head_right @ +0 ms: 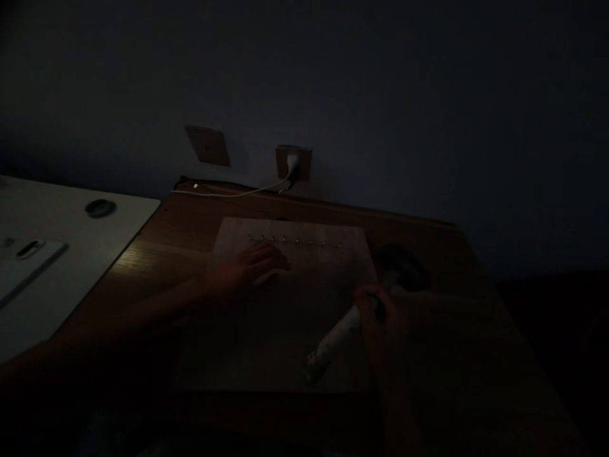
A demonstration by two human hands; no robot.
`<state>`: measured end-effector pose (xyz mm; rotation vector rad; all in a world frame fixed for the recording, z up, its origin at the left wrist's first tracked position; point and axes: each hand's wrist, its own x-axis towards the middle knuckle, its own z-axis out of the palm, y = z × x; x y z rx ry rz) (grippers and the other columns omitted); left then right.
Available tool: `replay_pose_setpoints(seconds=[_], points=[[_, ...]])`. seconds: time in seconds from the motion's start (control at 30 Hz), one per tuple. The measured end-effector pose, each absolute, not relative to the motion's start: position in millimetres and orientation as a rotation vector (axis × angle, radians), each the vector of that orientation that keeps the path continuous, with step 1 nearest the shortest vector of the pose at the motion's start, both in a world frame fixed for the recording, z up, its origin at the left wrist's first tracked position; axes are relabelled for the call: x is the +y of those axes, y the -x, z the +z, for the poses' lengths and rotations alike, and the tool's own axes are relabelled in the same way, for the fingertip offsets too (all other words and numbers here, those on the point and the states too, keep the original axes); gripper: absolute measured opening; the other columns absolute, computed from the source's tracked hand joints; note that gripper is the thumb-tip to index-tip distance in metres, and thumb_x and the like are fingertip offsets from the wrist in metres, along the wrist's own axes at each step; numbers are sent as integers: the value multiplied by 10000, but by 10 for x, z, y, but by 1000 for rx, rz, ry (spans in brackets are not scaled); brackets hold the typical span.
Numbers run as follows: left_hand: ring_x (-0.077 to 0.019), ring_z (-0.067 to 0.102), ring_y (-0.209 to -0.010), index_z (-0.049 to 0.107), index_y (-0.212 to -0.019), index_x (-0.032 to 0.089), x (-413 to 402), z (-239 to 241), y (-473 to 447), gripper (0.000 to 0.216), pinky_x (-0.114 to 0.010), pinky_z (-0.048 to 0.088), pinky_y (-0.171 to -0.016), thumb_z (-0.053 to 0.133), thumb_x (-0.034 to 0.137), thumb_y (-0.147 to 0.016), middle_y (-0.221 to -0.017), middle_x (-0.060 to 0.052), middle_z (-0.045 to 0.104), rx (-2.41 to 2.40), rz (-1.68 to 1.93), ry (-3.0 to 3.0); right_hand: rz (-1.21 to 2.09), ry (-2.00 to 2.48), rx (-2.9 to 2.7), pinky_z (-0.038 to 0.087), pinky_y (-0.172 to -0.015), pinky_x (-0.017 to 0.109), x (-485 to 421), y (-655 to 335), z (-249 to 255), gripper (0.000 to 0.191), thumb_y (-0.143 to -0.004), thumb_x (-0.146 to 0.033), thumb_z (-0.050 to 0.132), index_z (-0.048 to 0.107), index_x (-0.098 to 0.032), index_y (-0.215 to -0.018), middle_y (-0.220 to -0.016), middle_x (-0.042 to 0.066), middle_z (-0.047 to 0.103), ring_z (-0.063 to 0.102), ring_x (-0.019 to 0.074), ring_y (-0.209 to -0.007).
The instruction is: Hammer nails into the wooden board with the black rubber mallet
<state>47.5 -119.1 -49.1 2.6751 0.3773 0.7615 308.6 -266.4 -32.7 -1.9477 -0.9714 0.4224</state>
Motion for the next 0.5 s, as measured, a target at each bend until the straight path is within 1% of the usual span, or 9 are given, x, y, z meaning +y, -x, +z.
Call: replay_pose_setpoints(seconds=[0.13,0.23,0.33,0.4,0.5], points=[[-223,683,-1056,693,-1169,185,-1363,-582,225,202,-368,571,-931,527,168,-1056,-1114,-100,740,614,796,-2629,485,2006,-1122,412,-573,328,-2776,-2892,-313,345,-849,-571,556,647,-261,-728,-636,6,595,568,217,-621],[-240,684,-1095,690,-1189,178,-1574,-526,582,230,-393,580,-955,492,180,-1073,-1177,-113,735,892,693,-2564,490,2059,-1253,399,-610,338,-2768,-2718,-367,338,-889,-524,507,644,-260,-729,-656,23,621,591,224,-649],[-263,670,-1186,679,-1284,201,-1793,-428,793,282,-448,570,-1045,488,216,-1078,-1290,-112,715,1064,631,-2525,478,2143,-1292,382,-645,345,-2723,-2589,-420,336,-911,-493,475,669,-253,-775,-695,45,664,619,237,-682],[-275,655,-1247,668,-1324,225,-1901,-405,887,296,-478,558,-1095,508,258,-1076,-1365,-104,690,1122,584,-2502,483,2220,-1302,356,-639,341,-2706,-2534,-437,341,-939,-475,464,692,-252,-818,-697,46,667,613,235,-666],[-275,664,-1255,662,-1332,237,-1999,-479,1017,304,-464,579,-1083,520,299,-1071,-1391,-100,678,1169,591,-2497,439,2303,-1367,311,-629,332,-2711,-2484,-440,325,-978,-422,473,698,-258,-811,-700,44,665,585,222,-646]])
